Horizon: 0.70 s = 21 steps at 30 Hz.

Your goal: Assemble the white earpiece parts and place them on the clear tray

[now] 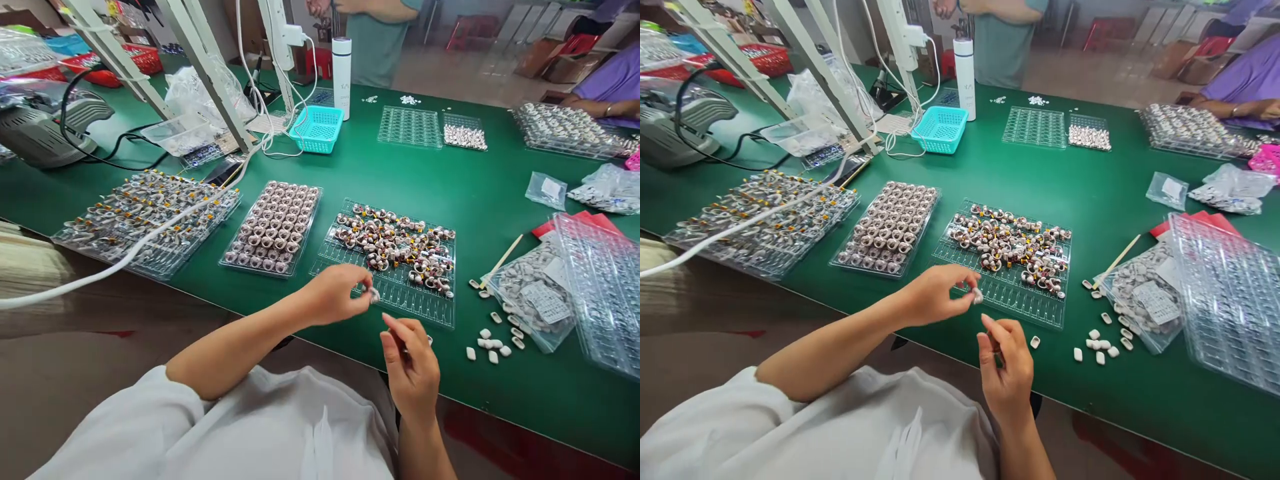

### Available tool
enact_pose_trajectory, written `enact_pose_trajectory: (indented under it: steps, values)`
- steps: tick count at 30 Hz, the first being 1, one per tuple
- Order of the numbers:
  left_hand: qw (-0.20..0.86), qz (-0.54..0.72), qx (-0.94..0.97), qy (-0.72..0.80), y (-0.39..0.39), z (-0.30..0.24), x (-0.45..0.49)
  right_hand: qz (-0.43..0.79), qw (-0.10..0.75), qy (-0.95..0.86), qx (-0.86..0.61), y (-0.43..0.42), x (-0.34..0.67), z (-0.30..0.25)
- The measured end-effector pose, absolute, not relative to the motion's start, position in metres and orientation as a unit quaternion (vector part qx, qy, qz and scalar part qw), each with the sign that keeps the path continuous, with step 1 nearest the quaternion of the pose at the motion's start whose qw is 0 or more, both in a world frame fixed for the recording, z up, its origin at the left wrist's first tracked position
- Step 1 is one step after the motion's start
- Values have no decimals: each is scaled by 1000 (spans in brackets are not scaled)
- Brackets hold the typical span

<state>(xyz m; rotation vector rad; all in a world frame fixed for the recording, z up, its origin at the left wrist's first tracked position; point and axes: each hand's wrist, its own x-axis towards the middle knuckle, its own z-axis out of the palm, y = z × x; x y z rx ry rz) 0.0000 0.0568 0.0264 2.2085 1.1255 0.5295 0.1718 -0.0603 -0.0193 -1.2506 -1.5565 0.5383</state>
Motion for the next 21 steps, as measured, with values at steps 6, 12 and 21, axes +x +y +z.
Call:
enact_pose_trajectory:
  steps: [6, 12, 21]
  values:
    - [407, 185, 817, 364, 12, 26, -3, 330, 443, -641, -534, -59, 179, -7]
    - [490, 245, 751, 368, 5, 8, -4, 374, 416, -617, -553, -62, 183, -4]
    - [623, 279, 636, 359, 3, 0, -6, 457, 530, -410, -585, -68, 168, -17]
